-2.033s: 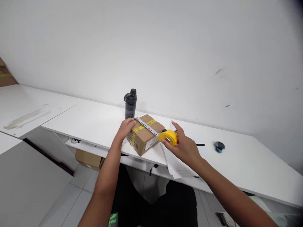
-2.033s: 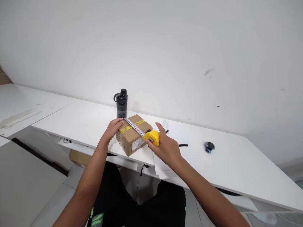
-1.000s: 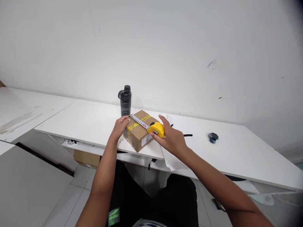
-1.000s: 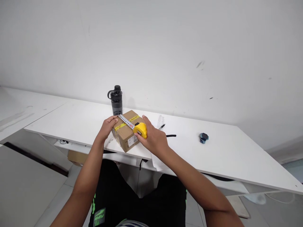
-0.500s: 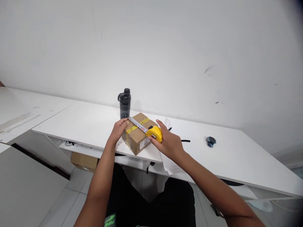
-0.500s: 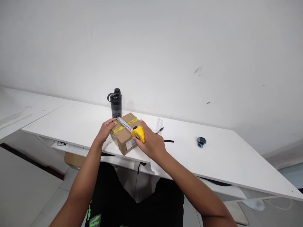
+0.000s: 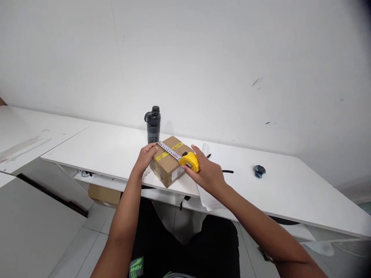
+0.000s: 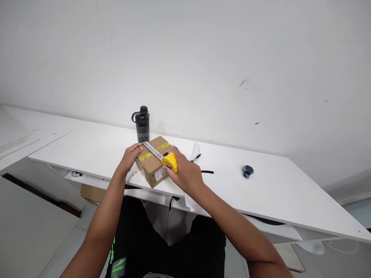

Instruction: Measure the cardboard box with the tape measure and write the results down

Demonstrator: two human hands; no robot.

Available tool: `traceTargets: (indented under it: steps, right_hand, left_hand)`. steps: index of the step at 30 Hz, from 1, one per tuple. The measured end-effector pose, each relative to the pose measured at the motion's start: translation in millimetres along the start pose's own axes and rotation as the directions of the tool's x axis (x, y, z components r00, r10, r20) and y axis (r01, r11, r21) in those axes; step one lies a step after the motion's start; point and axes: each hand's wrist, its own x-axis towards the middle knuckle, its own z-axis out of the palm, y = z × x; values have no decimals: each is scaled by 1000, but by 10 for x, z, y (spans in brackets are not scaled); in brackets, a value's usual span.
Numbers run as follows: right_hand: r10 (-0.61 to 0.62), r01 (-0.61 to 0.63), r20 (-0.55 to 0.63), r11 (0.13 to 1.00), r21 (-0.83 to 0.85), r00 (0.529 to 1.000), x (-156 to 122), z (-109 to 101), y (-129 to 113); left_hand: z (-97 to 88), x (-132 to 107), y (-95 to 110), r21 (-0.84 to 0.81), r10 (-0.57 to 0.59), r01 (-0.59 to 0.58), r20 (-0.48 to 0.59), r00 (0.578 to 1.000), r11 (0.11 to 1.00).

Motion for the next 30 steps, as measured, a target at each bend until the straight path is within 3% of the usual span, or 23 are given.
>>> traceTargets:
  steps: [12,22,25,30]
  right_hand:
    - [-55,55,-2,998,44,999,30,-7,-52]
    - [-29,27,11,981,190,1000,269,-93,-141]
    - [-40,25,85,986,163,996,452,6,-210]
    - [-67,43,118,981,190,991,856,341,-319]
  left_hand:
    - [5,-7,6,-16,-8,8,-16,1000,1000]
    - [18,-1,23,-16,-3,3,8,1000,1000]
    - [52,3,32,2,-4,4,8,1000,1000]
    - [75,5,50,38,-3,3,6,1000,999]
